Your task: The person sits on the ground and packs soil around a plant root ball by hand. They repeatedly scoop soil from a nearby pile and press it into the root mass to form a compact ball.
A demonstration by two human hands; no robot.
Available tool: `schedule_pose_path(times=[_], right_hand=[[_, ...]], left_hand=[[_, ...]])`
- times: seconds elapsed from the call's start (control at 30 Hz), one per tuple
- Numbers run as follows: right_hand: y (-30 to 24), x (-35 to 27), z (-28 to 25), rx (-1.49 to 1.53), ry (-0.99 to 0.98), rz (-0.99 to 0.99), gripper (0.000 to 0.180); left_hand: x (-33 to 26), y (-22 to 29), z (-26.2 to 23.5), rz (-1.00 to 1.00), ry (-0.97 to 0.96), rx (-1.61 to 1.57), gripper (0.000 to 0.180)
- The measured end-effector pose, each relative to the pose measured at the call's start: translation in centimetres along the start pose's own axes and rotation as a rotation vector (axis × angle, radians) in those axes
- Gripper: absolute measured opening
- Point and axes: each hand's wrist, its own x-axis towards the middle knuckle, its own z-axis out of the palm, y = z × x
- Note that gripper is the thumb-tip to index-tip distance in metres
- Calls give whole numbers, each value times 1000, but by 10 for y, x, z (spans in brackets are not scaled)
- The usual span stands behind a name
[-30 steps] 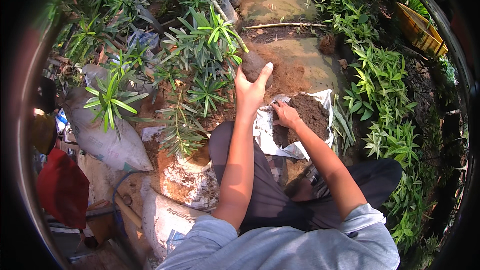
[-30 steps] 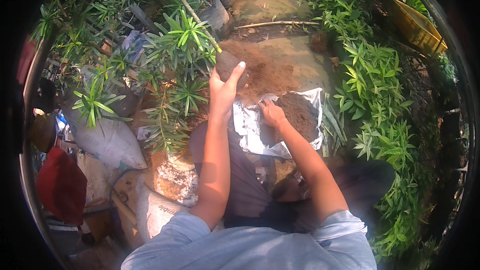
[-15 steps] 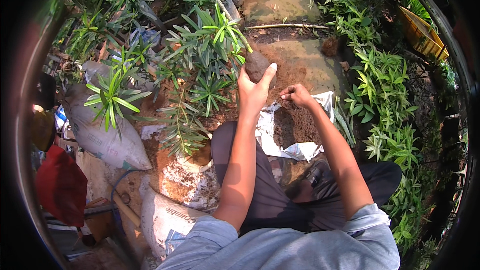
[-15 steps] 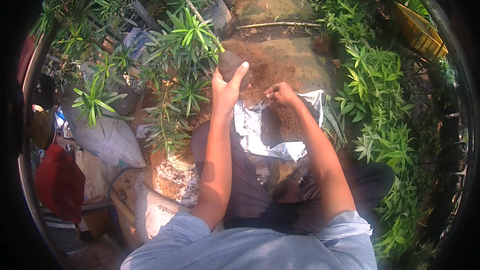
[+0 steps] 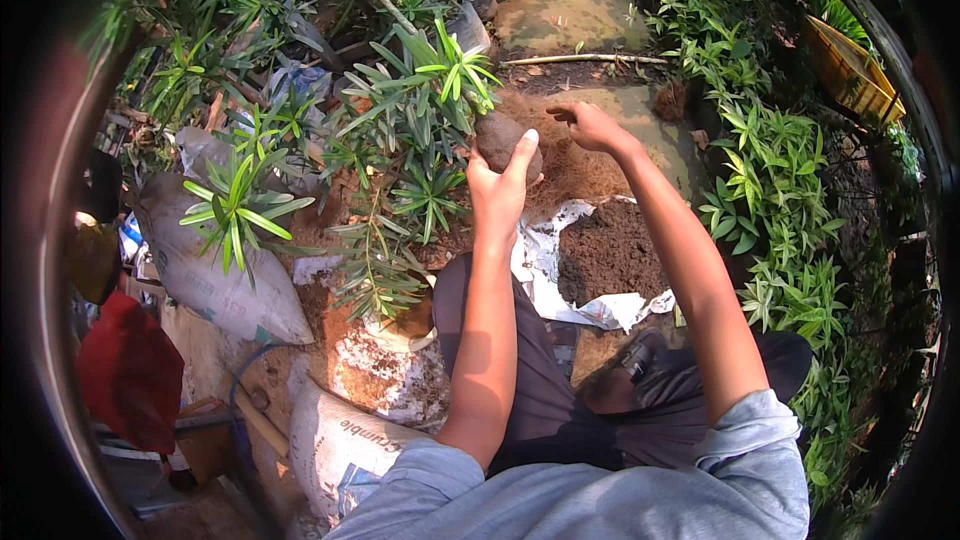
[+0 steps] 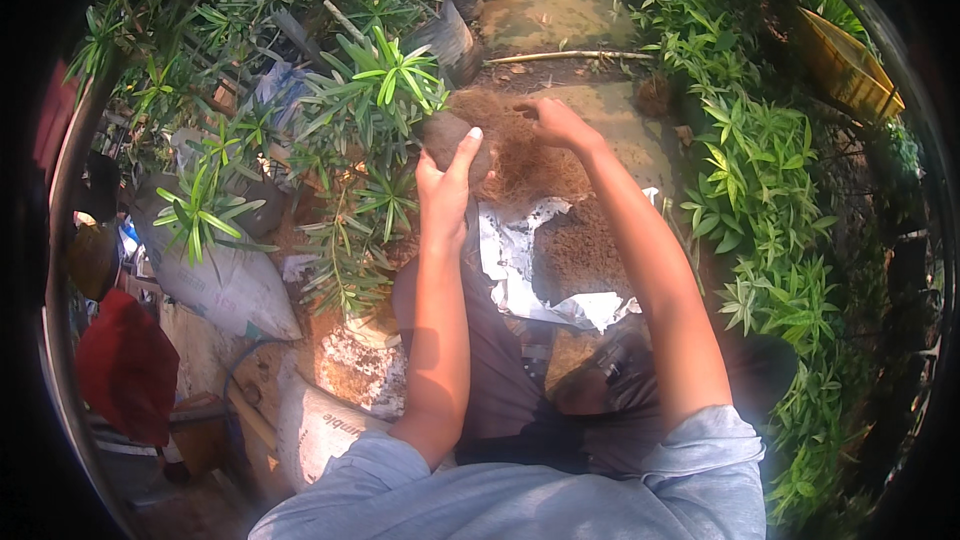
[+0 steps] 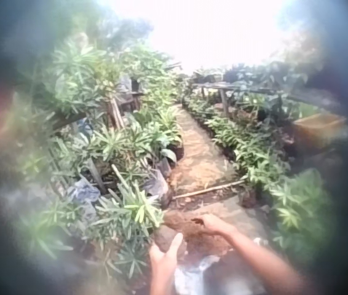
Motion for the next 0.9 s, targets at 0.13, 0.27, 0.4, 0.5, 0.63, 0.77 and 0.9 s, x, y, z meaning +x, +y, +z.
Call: schedule_pose_path(times=[0.13,0.27,0.4,0.5,0.63,0.77,0.9], right_hand=[[-41,2,-6,-303,63,49,22],[-31,-17,2,-582,328,-117,25],[5,-34,16,-354,-263,235,38],[14,-70,39,-247,-798,471,51],[46,-124,114,-433,-429,192,50],[72,-154,166,-542,-96,5,19],[88,-154,176,-525,-171,130,30]], left_hand=[[6,-7,-14,37,21,26,33],[1,2,-6,12,7,8,31],[1,0,-7,29,8,29,30],[-1,3,-6,12,-6,30,30],[-2,3,-5,21,-11,36,31],[-1,1,-7,35,-6,59,33],[1,-2,-7,55,-27,49,33]])
